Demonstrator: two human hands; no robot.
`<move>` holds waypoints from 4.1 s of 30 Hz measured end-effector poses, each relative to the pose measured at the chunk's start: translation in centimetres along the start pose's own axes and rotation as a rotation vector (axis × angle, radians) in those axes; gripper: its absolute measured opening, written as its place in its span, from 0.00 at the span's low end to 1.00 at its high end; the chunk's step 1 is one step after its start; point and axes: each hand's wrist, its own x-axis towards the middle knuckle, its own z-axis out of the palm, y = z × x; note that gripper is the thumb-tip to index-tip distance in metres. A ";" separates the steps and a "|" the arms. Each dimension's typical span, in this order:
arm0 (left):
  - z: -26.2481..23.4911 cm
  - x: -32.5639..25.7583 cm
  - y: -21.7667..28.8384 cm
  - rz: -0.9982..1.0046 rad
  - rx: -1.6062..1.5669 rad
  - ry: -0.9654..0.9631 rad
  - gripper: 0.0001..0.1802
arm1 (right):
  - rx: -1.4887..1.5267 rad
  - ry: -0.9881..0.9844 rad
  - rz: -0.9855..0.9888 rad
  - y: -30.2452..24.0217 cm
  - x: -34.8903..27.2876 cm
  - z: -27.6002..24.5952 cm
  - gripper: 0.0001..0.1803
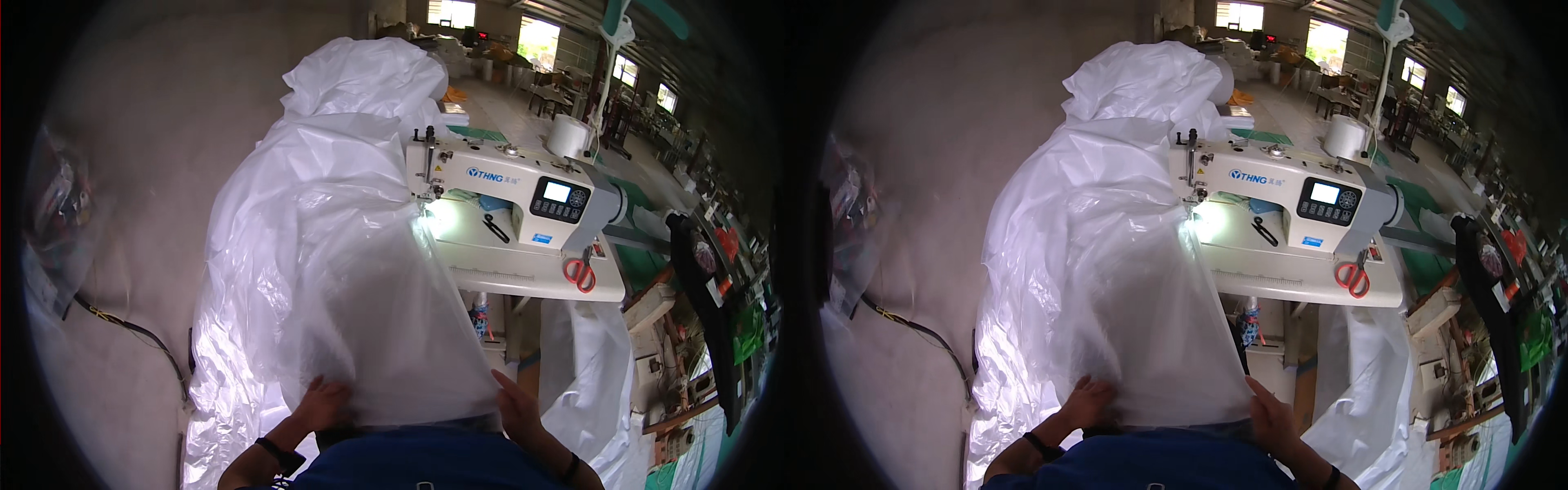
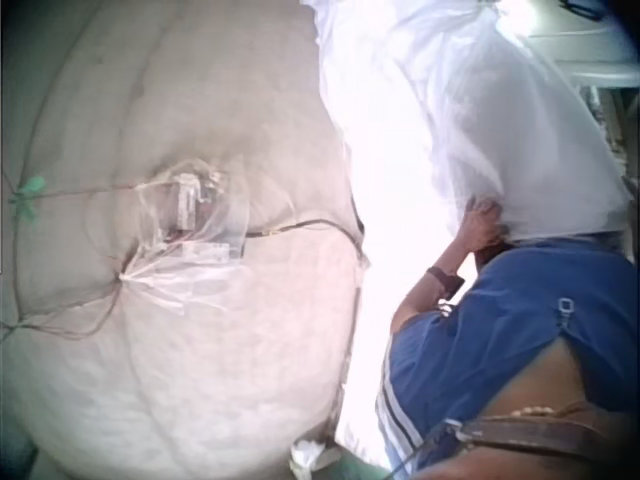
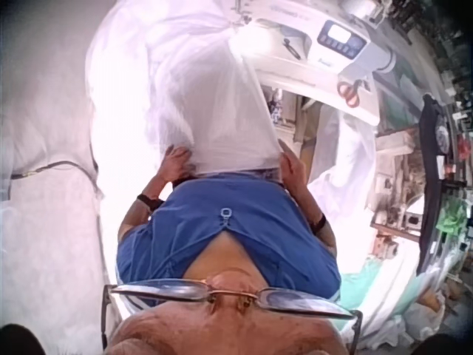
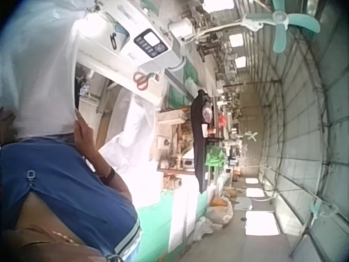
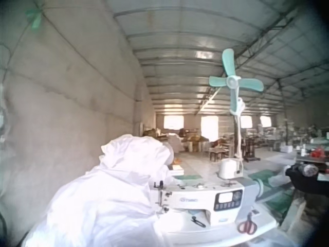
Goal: Sewing large white plastic or fabric sheets using an industrial sewing machine.
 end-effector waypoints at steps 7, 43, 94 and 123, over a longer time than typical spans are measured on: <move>1.4 -1.6 -3.8 0.119 0.072 0.029 0.12 | 0.010 0.025 0.046 -0.3 0.0 0.0 0.20; -9.6 -4.2 -5.2 -0.650 0.150 0.611 0.20 | 0.116 -0.696 0.046 2.6 7.3 10.7 0.17; -12.9 29.7 -23.4 -0.606 -0.124 0.772 0.21 | -0.885 -0.071 -0.141 0.8 34.3 12.3 0.24; -18.9 32.3 -15.6 -0.067 0.725 0.505 0.28 | -0.583 -0.145 -0.298 4.2 38.7 5.8 0.15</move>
